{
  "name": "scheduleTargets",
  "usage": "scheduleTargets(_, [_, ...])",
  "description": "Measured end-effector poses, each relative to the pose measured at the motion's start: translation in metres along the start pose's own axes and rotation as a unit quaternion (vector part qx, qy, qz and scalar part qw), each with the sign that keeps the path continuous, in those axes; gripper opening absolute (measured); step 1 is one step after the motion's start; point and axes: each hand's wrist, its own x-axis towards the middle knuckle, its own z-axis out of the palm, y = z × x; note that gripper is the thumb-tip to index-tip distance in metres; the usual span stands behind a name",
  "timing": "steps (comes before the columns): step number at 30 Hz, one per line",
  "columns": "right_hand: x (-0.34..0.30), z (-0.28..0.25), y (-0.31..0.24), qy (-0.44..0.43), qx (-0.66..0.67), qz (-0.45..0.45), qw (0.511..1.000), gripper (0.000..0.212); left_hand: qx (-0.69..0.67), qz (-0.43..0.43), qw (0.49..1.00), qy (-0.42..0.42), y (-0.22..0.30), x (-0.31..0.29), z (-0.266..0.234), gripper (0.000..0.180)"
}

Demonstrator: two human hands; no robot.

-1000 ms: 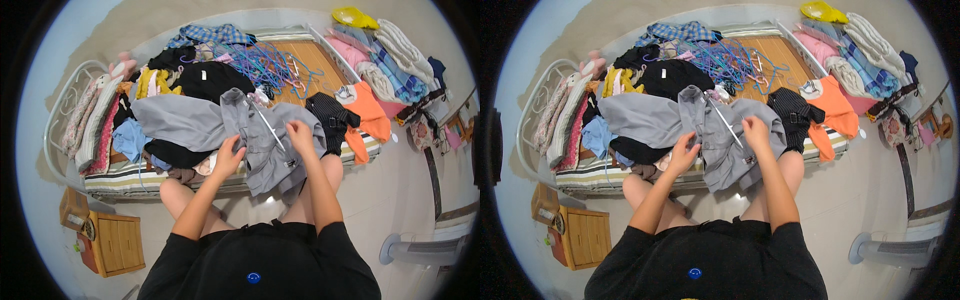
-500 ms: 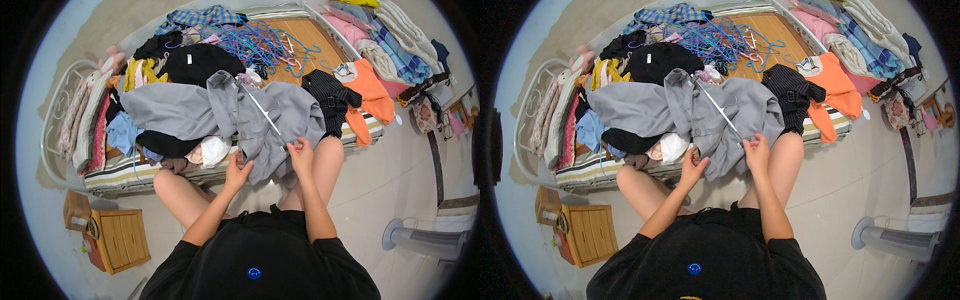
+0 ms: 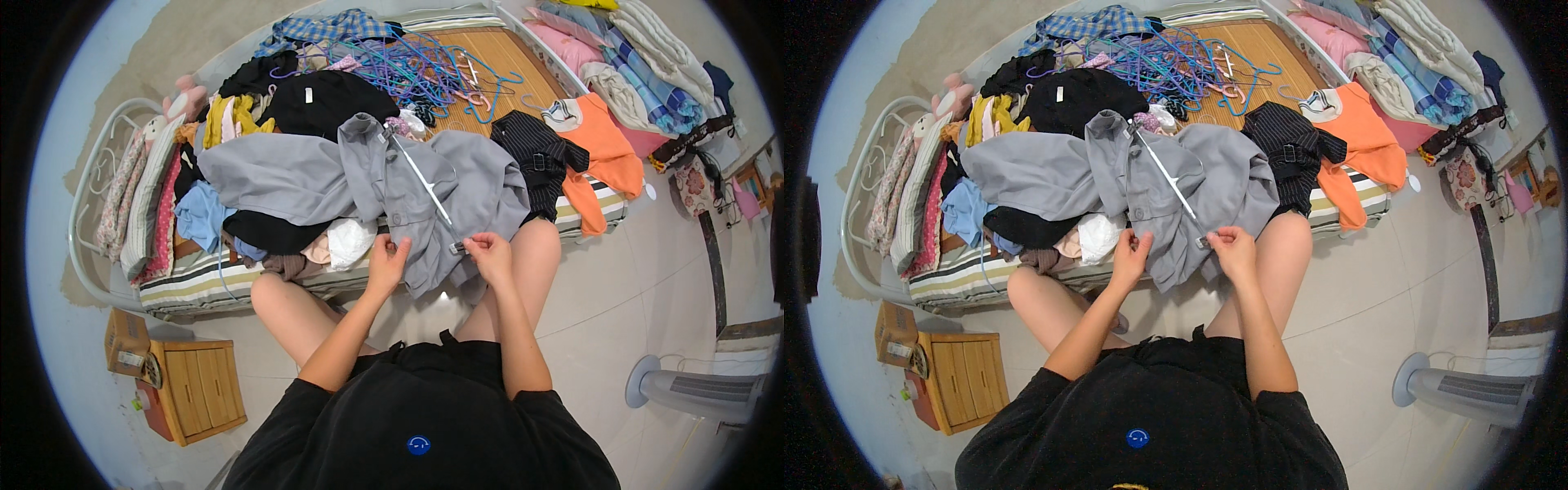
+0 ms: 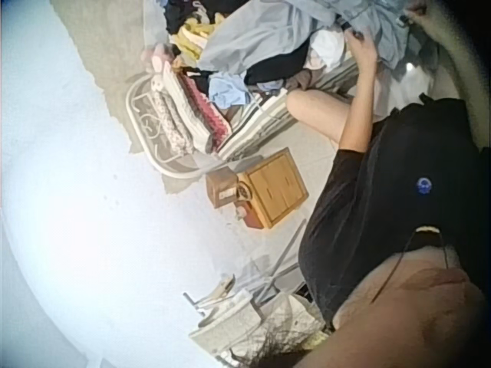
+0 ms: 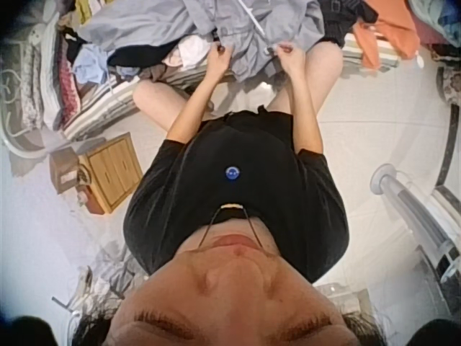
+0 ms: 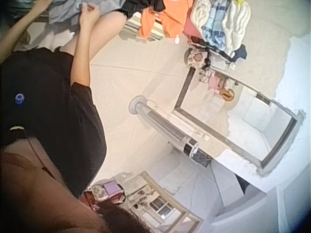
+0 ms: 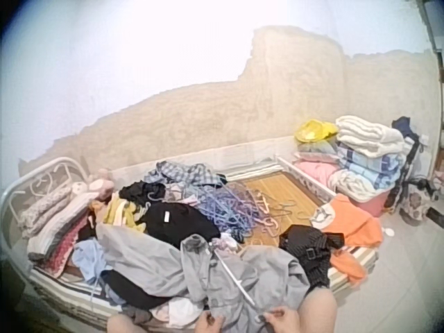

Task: The person picks up clothing items from a bed, attaches them to hangers, and hangs them onto a garment rack before sitting on the floor to sort through more garments from a large pile.

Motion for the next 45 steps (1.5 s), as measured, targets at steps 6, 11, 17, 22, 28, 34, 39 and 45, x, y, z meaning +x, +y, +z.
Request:
scheduleTargets(6, [0.004,0.009,0.014,-0.026,-0.01,0.011,1.0,0.037,0.047,0.04,0.996,-0.06,-0.031,0.022,-0.002,0.04])
scheduleTargets(11, [-0.01,0.0,-0.007,0.007,-0.096,-0.027,0.995,0.036,0.111,-0.011,0.964,-0.242,0.006,0.035,-0.016,0.036])
scheduleTargets(17, [-0.041,-0.021,-0.096,0.089,-0.099,-0.145,0.98,0.027,0.017,-0.121,0.934,-0.335,0.124,0.036,0.0,0.027])
scheduleTargets(22, [-0.042,-0.024,-0.117,0.117,0.006,-0.177,0.977,0.023,0.001,-0.112,0.935,-0.338,0.121,0.042,0.028,0.024])
scheduleTargets(28, [-0.04,-0.018,-0.101,0.138,0.003,-0.217,0.966,0.018,-0.052,-0.146,0.933,-0.325,0.124,0.04,0.039,0.027])
scheduleTargets(34, [-0.047,-0.004,-0.108,0.157,-0.029,-0.282,0.946,0.015,-0.029,-0.109,0.942,-0.315,0.119,0.042,0.044,0.027])
scheduleTargets(39, [-0.05,-0.004,-0.117,0.159,-0.076,-0.329,0.928,0.013,-0.101,-0.191,0.929,-0.301,0.125,0.04,0.043,0.023])
scheduleTargets(45, [-0.047,0.001,-0.11,0.162,-0.089,-0.371,0.91,0.011,-0.207,-0.293,0.885,-0.296,0.119,0.038,0.039,0.018])
